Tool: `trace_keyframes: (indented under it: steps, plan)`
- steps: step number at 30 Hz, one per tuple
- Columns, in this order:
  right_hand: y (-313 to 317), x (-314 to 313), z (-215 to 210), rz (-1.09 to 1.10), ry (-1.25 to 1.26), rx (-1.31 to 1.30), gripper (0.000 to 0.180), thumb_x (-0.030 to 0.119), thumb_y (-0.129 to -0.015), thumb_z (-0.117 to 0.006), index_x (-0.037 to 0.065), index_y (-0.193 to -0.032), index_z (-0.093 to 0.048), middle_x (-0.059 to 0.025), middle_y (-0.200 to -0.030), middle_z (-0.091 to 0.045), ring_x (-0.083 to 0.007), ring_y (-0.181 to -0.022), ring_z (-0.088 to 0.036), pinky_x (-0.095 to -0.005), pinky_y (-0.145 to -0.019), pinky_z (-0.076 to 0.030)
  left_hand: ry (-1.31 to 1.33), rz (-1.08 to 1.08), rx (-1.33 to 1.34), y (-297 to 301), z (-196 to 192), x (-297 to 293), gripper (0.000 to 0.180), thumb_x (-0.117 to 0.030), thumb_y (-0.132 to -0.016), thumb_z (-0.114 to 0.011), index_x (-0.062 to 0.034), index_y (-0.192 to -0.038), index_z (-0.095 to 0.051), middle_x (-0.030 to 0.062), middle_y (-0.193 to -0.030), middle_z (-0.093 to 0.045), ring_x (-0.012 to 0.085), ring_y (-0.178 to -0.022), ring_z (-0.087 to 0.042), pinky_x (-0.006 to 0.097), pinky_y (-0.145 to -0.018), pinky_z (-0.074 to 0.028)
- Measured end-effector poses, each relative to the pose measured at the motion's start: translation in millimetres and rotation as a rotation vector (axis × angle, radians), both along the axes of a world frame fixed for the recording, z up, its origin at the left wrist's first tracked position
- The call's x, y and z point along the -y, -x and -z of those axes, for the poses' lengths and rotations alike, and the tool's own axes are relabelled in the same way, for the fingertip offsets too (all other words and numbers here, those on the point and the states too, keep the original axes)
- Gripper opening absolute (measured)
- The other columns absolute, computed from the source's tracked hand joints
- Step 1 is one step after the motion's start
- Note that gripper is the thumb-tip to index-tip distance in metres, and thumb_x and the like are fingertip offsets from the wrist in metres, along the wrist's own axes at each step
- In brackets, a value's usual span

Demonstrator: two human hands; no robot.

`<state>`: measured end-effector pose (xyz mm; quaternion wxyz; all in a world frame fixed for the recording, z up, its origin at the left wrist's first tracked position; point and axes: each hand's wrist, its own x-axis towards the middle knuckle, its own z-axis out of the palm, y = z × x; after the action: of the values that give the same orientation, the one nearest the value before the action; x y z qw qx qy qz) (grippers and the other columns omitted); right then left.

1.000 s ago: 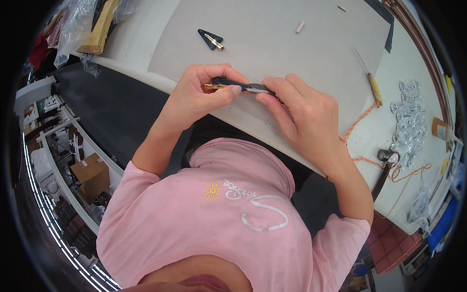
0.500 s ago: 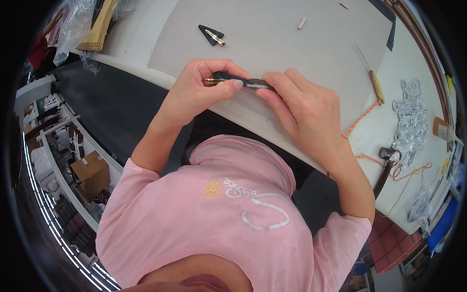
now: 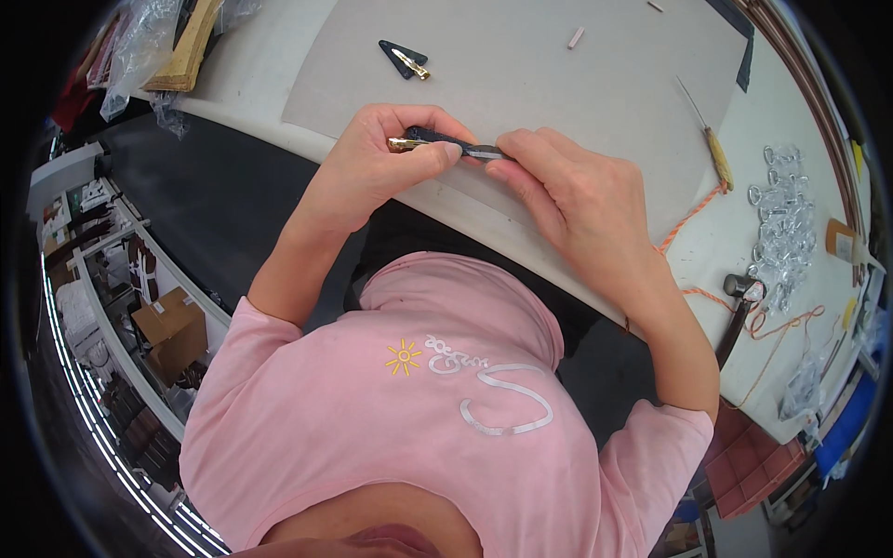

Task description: Attaching metal hardware and clips to small triangular leather pieces for assembly.

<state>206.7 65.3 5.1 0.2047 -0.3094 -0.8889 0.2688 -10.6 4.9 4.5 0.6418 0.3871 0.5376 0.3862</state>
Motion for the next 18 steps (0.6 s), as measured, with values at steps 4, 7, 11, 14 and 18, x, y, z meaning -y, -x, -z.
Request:
trace_keyframes:
  steps: [4,7,11,14,18]
  plan:
    - [-0.5,1.3,0.7,0.001,-0.035,0.006,0.013,0.021,-0.092,-0.069,0.010,-0.097,-0.068,-0.0046,-0.080,-0.065,-0.0247,-0.059,-0.060,-0.0346,-0.052,-0.044,0.004,0.012,-0.039,-0.9,-1.5,0.0,0.016,-0.011,-0.089,-0.064,-0.0009,-0.096,-0.073,-0.0101,-0.070,-0.053,-0.0028,-0.062,-0.037,0.018,-0.054,-0.024]
    - [-1.1,1.1,4.9,0.005,-0.027,-0.035,0.012,0.019,-0.092,-0.069,0.008,-0.098,-0.068,-0.0056,-0.080,-0.065,-0.0238,-0.059,-0.059,-0.0336,-0.053,-0.044,-0.007,0.014,-0.038,-0.9,-0.9,-0.9,0.016,-0.012,-0.088,-0.064,-0.0010,-0.096,-0.074,-0.0099,-0.069,-0.053,-0.0031,-0.062,-0.036,0.018,-0.054,-0.024]
    - [-5.7,-2.4,-1.3,0.138,0.149,-0.200,0.014,0.014,-0.093,-0.068,0.004,-0.103,-0.068,-0.0078,-0.081,-0.065,-0.0199,-0.059,-0.059,-0.0308,-0.054,-0.045,-0.004,0.001,-0.016,-2.1,-4.3,-1.2,0.017,-0.011,-0.087,-0.064,-0.0008,-0.096,-0.074,-0.0097,-0.070,-0.055,-0.0033,-0.062,-0.036,0.018,-0.054,-0.024]
    - [-14.8,-11.2,-9.0,0.238,0.197,-0.106,0.015,0.012,-0.093,-0.069,0.002,-0.104,-0.067,-0.0084,-0.082,-0.065,-0.0182,-0.060,-0.058,-0.0292,-0.055,-0.046,0.018,0.023,-0.049,0.3,-4.9,-0.8,0.018,-0.010,-0.087,-0.063,-0.0006,-0.097,-0.074,-0.0095,-0.071,-0.057,-0.0034,-0.061,-0.036,0.018,-0.054,-0.025]
    - [-10.4,0.0,-1.2,0.159,0.066,-0.068,0.016,0.015,-0.092,-0.071,0.004,-0.103,-0.067,-0.0077,-0.084,-0.067,-0.0196,-0.061,-0.062,-0.0309,-0.054,-0.047,-0.018,0.012,-0.014,-0.8,-3.3,-2.0,0.018,-0.010,-0.087,-0.063,-0.0006,-0.096,-0.075,-0.0095,-0.071,-0.058,-0.0033,-0.061,-0.036,0.018,-0.054,-0.025]
